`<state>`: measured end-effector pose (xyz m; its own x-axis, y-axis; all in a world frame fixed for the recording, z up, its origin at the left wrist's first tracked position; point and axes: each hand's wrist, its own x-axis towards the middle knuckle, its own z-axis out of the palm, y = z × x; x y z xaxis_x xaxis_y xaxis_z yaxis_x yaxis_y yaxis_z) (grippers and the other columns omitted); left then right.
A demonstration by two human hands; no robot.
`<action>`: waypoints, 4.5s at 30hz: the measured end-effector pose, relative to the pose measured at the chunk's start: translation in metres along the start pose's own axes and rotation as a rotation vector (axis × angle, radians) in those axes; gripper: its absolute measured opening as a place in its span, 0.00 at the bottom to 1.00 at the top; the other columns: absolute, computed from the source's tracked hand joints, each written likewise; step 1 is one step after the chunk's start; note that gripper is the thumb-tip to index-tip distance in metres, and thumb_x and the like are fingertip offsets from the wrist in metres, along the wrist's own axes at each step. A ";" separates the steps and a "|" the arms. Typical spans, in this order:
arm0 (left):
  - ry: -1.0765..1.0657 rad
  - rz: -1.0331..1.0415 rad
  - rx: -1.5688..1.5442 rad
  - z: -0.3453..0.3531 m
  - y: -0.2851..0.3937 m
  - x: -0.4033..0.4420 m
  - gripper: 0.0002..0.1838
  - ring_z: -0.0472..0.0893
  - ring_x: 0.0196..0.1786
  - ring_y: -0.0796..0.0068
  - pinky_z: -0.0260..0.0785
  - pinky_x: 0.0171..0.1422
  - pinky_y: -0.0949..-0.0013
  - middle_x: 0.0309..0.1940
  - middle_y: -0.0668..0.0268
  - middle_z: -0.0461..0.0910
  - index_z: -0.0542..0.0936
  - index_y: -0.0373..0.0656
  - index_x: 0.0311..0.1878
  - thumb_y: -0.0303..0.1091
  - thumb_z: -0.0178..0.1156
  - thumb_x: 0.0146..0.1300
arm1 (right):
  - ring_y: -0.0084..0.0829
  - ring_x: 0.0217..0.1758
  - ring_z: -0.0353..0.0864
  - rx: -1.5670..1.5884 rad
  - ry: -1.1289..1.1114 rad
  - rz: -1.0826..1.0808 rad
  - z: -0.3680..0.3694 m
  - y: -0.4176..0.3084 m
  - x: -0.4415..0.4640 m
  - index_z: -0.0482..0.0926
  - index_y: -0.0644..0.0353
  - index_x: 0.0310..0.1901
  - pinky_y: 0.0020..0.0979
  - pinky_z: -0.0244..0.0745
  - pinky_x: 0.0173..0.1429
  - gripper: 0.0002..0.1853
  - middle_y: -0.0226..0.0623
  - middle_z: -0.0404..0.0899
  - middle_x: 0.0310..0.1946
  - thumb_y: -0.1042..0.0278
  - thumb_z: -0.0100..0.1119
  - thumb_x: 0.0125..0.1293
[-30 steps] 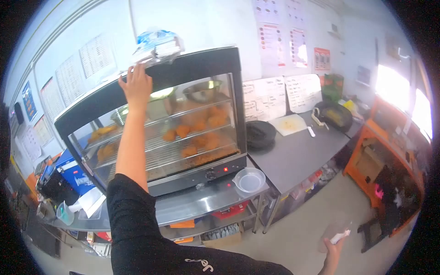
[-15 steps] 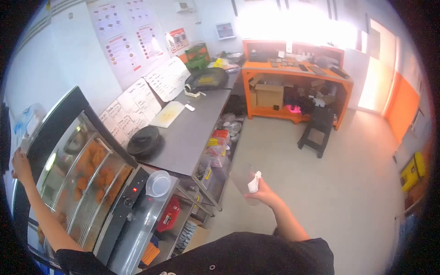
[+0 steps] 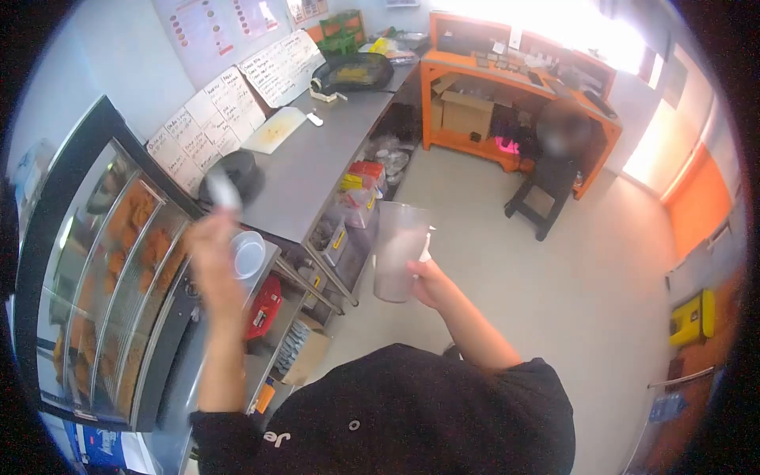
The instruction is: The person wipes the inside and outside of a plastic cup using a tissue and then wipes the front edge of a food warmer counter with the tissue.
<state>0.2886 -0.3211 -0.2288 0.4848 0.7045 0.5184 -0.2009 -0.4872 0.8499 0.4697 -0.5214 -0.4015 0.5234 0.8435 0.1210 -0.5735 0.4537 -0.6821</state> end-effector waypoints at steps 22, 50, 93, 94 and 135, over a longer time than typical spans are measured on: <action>-0.459 -0.186 -0.508 0.127 -0.083 -0.071 0.47 0.73 0.53 0.64 0.64 0.57 0.64 0.52 0.53 0.70 0.61 0.32 0.60 0.68 0.50 0.53 | 0.37 0.71 0.46 -0.736 -0.155 -0.222 0.041 -0.015 -0.003 0.31 0.56 0.69 0.39 0.45 0.71 0.58 0.44 0.44 0.67 0.64 0.68 0.48; -0.235 -0.310 -0.479 0.114 -0.146 -0.110 0.43 0.62 0.62 0.62 0.56 0.63 0.62 0.59 0.54 0.61 0.56 0.33 0.63 0.63 0.49 0.59 | 0.35 0.72 0.43 -0.588 -0.116 -0.136 0.043 0.007 0.013 0.34 0.61 0.69 0.36 0.43 0.72 0.58 0.43 0.40 0.69 0.60 0.71 0.48; -0.343 -0.525 -0.808 0.114 -0.051 -0.060 0.35 0.69 0.58 0.66 0.62 0.62 0.60 0.56 0.58 0.66 0.54 0.42 0.63 0.58 0.48 0.64 | 0.36 0.51 0.77 -1.364 -0.116 -0.871 0.072 -0.057 -0.020 0.80 0.61 0.40 0.32 0.72 0.54 0.13 0.42 0.76 0.50 0.73 0.64 0.50; -0.376 -0.542 -0.849 0.116 -0.049 -0.060 0.34 0.68 0.59 0.67 0.61 0.62 0.61 0.57 0.58 0.66 0.54 0.42 0.63 0.57 0.48 0.64 | 0.37 0.49 0.78 -1.502 -0.206 -0.986 0.080 -0.057 -0.023 0.80 0.60 0.42 0.34 0.72 0.55 0.16 0.41 0.77 0.48 0.72 0.66 0.47; -0.527 -0.742 -0.676 0.131 -0.093 -0.090 0.39 0.60 0.63 0.70 0.57 0.61 0.55 0.61 0.62 0.58 0.50 0.46 0.63 0.55 0.58 0.58 | 0.24 0.43 0.72 -1.055 0.488 -0.531 0.007 -0.044 -0.004 0.69 0.64 0.47 0.26 0.68 0.48 0.16 0.34 0.72 0.38 0.68 0.59 0.60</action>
<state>0.3754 -0.4072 -0.3675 0.9416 0.3204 -0.1037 -0.0557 0.4516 0.8905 0.4888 -0.5427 -0.3667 0.8383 0.3352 0.4300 0.4348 0.0649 -0.8982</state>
